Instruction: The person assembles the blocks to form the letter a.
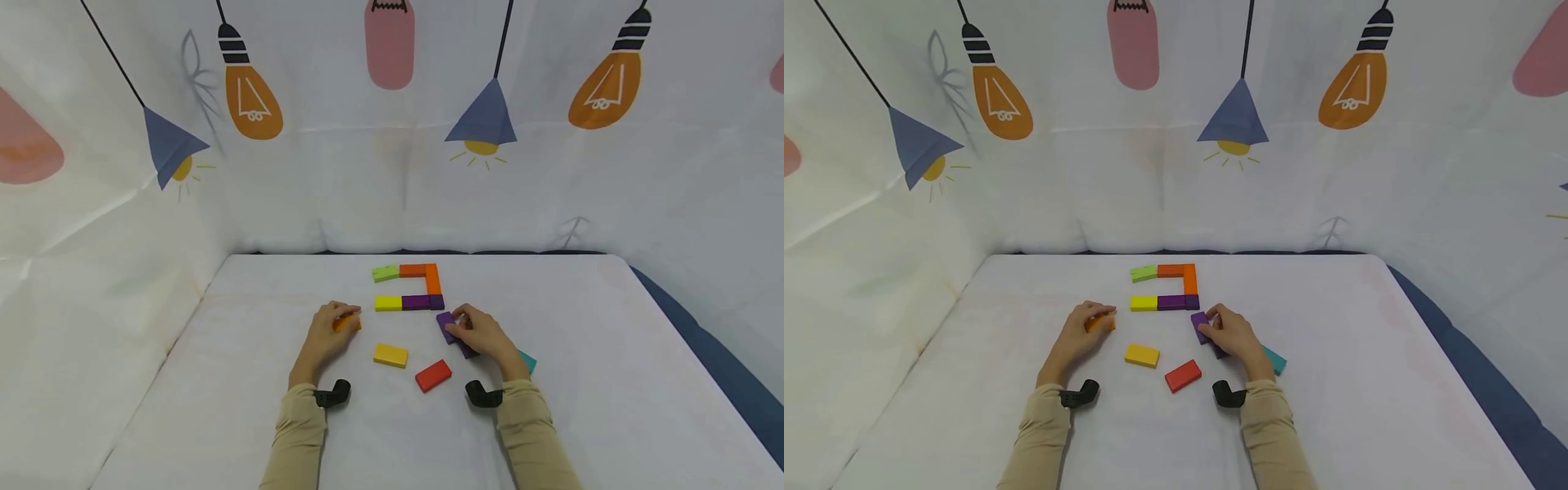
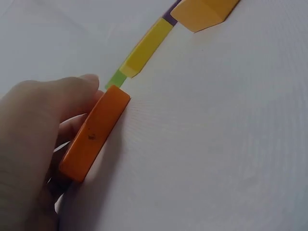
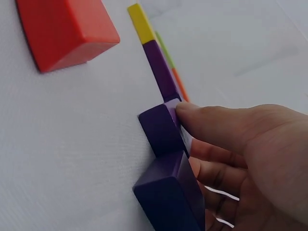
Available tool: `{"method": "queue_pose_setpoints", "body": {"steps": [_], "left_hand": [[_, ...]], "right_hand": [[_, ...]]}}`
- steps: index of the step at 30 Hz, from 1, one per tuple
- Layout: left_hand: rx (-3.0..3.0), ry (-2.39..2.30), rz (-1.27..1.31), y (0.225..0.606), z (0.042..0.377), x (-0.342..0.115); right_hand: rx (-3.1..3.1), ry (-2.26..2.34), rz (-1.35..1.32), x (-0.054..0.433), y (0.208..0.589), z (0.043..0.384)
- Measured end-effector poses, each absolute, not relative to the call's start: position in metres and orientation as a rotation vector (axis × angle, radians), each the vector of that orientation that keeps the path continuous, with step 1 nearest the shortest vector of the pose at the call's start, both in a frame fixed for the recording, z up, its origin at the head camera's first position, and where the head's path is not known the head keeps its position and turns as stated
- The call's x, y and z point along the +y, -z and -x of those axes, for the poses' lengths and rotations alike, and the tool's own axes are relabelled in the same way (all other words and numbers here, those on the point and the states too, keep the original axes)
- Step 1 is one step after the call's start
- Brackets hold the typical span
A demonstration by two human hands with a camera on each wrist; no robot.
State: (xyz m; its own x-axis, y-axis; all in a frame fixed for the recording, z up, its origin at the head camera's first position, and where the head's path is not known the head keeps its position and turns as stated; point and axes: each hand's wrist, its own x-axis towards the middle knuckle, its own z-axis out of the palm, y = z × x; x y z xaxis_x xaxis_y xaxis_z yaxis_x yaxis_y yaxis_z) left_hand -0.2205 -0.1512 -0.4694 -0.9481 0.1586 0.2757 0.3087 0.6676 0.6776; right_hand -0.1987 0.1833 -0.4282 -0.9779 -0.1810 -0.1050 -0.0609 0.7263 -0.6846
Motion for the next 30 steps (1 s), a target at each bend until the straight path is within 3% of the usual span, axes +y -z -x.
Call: {"method": "queue_pose_setpoints", "body": {"steps": [30], "left_hand": [[-2.791, 1.326, 0.542, 0.458, 0.221, -0.166]], "right_hand": [[2.878, 1.087, 0.172, 0.175, 0.433, 0.200]]}}
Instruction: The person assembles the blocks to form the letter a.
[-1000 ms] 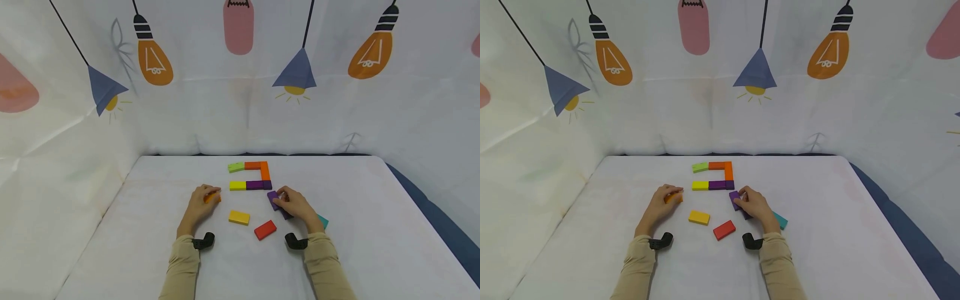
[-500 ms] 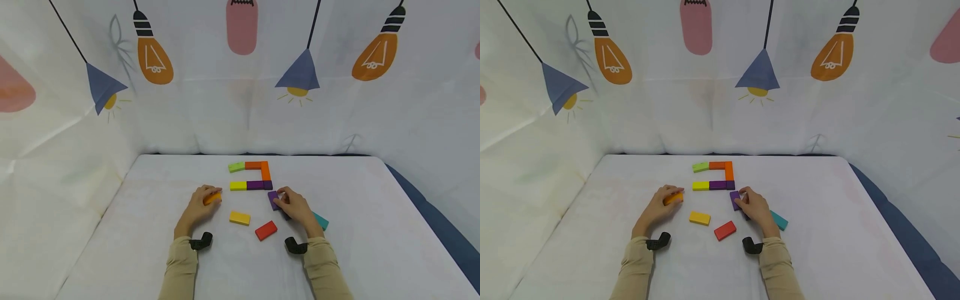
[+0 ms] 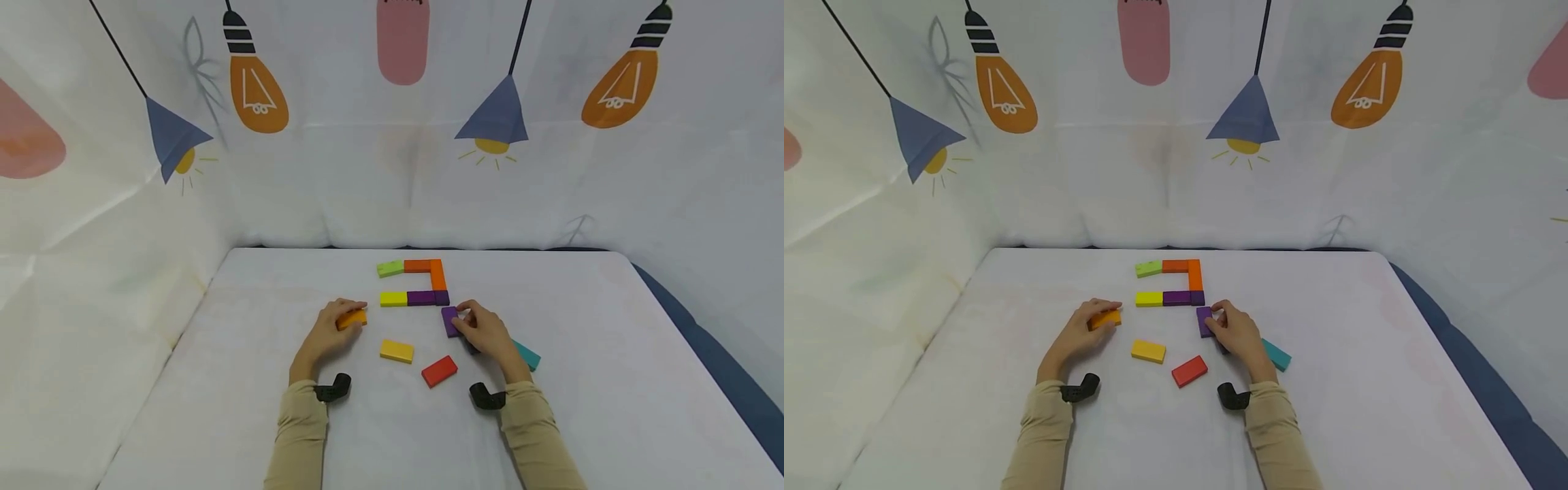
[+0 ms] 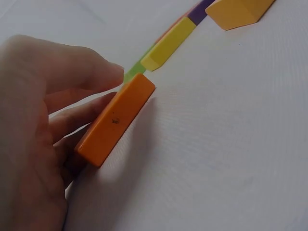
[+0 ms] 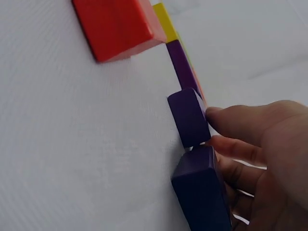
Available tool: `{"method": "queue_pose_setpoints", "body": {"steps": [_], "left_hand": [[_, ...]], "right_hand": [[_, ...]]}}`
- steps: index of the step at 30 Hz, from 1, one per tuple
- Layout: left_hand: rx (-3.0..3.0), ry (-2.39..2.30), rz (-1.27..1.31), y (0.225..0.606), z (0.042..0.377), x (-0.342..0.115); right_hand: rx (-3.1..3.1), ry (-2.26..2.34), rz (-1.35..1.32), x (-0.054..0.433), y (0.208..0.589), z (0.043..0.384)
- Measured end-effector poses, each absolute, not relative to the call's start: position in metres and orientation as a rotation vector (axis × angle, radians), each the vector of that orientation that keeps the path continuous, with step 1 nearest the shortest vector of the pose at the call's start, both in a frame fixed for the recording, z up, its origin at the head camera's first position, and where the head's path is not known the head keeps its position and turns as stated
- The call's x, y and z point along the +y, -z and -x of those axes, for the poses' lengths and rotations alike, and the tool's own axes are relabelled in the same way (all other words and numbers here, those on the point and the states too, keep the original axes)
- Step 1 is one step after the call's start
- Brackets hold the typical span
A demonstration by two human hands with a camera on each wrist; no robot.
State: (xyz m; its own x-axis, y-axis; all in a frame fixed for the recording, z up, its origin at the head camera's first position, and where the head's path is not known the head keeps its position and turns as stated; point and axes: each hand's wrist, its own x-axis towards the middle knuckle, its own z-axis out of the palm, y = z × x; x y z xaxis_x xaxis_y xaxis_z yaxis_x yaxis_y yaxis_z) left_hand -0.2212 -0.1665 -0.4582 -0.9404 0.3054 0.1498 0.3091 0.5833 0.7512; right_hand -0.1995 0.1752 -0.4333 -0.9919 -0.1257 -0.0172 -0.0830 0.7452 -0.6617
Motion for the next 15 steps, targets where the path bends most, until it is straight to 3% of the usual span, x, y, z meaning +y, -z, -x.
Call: {"method": "queue_pose_setpoints", "body": {"steps": [15], "left_hand": [[-2.816, 1.334, 0.561, 0.4579, 0.2222, -0.1702]], "right_hand": [[2.743, 1.112, 0.303, 0.1845, 0.4282, 0.1973]]}}
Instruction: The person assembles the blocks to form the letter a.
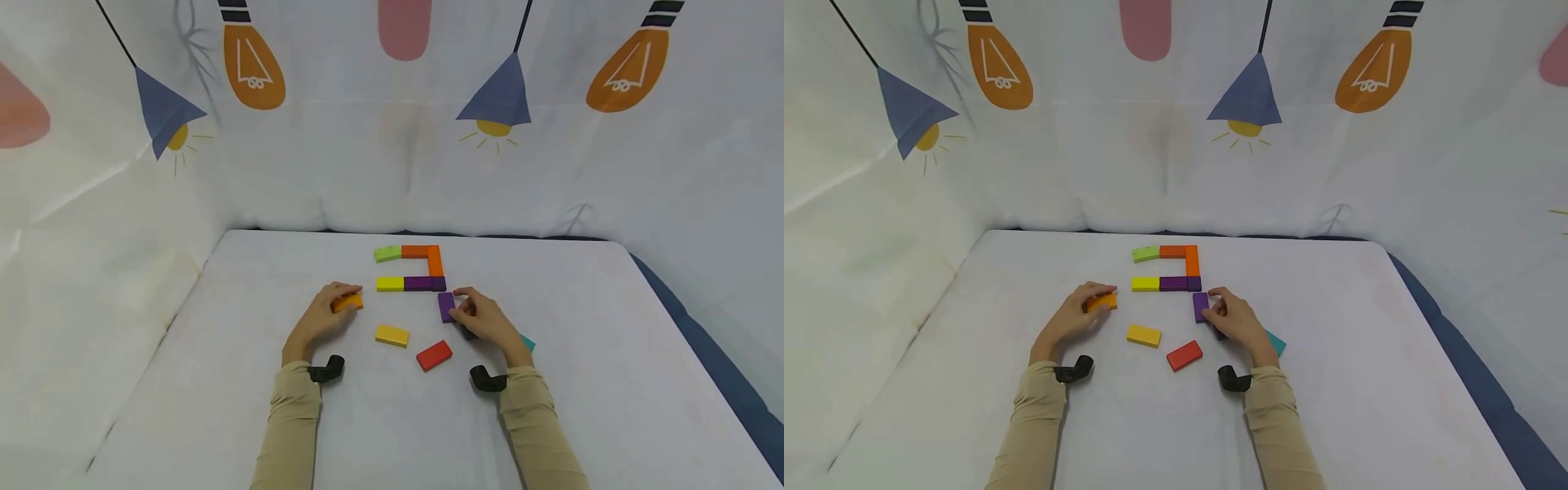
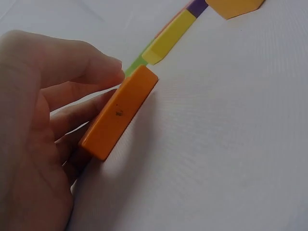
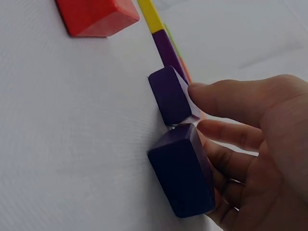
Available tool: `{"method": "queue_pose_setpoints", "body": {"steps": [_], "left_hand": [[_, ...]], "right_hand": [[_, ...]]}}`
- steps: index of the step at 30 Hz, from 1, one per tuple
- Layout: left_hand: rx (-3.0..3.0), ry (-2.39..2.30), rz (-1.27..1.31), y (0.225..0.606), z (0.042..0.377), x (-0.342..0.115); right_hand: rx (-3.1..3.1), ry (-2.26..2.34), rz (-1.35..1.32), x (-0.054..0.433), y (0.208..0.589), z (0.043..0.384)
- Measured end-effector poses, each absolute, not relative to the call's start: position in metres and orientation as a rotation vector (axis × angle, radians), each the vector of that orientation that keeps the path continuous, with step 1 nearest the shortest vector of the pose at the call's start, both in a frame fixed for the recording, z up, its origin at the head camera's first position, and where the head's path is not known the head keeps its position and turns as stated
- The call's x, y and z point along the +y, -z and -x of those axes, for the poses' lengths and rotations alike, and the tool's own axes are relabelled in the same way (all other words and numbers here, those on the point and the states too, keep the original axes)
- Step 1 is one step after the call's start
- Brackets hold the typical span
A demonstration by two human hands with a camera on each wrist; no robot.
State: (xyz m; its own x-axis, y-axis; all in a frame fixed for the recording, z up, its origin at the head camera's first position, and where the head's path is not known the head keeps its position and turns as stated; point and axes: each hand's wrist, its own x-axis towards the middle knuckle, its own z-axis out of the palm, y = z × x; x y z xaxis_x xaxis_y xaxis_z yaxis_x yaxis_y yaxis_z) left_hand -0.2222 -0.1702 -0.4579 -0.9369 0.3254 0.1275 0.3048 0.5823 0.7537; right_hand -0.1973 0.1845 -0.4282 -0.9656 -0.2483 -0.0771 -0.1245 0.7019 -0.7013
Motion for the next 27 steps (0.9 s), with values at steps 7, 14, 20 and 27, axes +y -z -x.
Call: {"method": "queue_pose_setpoints", "body": {"steps": [7, 14, 20, 27], "left_hand": [[2.749, -1.326, -0.597, 0.454, 0.228, -0.171], [2.738, -1.346, -0.577, 0.456, 0.228, -0.171], [2.697, -1.273, -0.513, 0.457, 0.227, -0.168], [2.670, -1.226, -0.487, 0.449, 0.225, -0.170]], "right_hand": [[2.669, 1.082, 0.352, 0.189, 0.421, 0.203], [2.604, 1.086, 0.366, 0.190, 0.421, 0.207], [2.628, 1.080, 0.380, 0.194, 0.424, 0.206], [2.627, 1.098, 0.373, 0.191, 0.429, 0.196]]}}
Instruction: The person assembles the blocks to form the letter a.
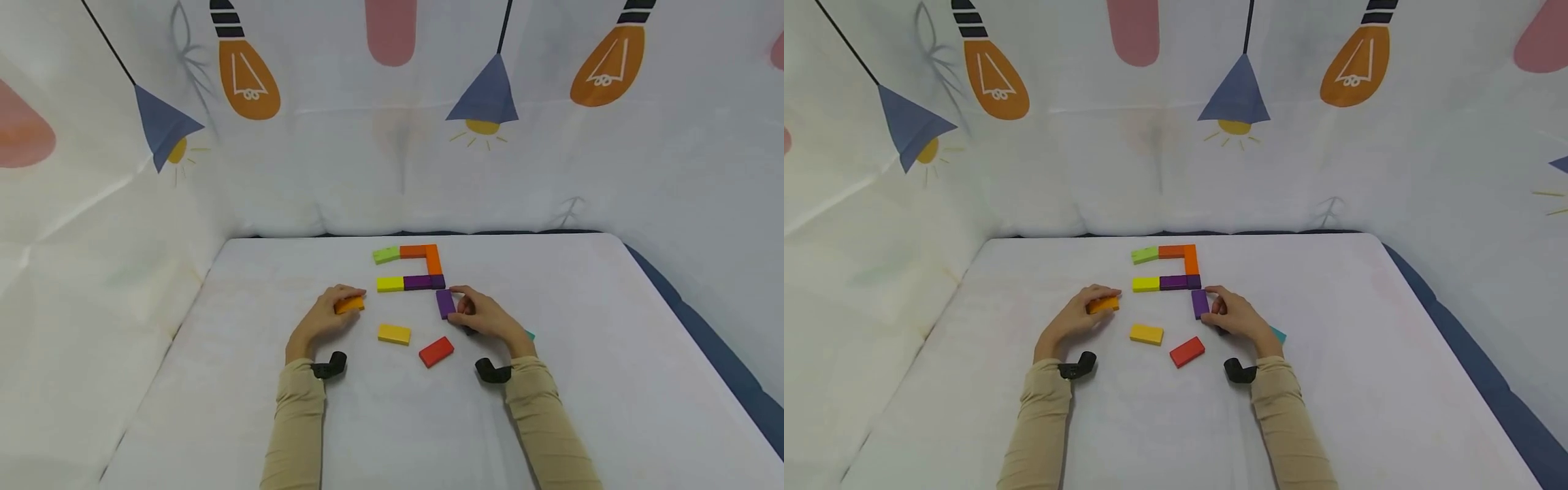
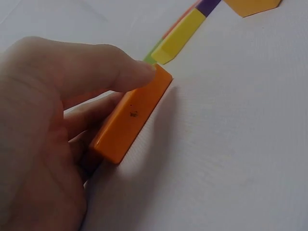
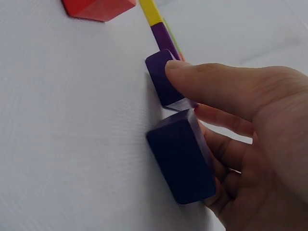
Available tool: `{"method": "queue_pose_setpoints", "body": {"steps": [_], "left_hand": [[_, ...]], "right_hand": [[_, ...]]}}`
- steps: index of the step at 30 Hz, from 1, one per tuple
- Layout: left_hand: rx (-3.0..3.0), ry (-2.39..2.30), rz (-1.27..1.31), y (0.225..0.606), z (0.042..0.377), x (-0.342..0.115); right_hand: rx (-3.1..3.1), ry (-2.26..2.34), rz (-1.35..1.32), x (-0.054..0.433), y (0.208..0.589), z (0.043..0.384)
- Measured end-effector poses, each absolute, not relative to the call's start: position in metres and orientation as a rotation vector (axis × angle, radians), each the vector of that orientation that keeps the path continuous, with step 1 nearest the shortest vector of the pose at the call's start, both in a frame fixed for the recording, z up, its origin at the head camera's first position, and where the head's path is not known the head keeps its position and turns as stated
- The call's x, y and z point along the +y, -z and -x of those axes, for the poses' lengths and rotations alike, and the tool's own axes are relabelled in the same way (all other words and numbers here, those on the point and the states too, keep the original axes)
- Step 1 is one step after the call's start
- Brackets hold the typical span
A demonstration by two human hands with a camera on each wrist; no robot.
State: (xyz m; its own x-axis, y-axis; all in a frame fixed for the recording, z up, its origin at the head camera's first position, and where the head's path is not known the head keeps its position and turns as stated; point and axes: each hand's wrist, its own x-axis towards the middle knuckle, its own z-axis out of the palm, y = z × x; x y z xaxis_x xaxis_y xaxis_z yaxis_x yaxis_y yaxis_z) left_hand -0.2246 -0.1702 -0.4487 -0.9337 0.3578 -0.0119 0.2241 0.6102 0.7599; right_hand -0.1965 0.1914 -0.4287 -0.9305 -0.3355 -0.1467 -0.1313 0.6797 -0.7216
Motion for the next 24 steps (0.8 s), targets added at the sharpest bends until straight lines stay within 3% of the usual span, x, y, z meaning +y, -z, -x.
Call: {"method": "queue_pose_setpoints", "body": {"steps": [24], "left_hand": [[2.687, -1.193, -0.484, 0.4490, 0.2225, -0.1680]], "right_hand": [[2.724, 1.068, 0.385, 0.1845, 0.4297, 0.1944]]}}
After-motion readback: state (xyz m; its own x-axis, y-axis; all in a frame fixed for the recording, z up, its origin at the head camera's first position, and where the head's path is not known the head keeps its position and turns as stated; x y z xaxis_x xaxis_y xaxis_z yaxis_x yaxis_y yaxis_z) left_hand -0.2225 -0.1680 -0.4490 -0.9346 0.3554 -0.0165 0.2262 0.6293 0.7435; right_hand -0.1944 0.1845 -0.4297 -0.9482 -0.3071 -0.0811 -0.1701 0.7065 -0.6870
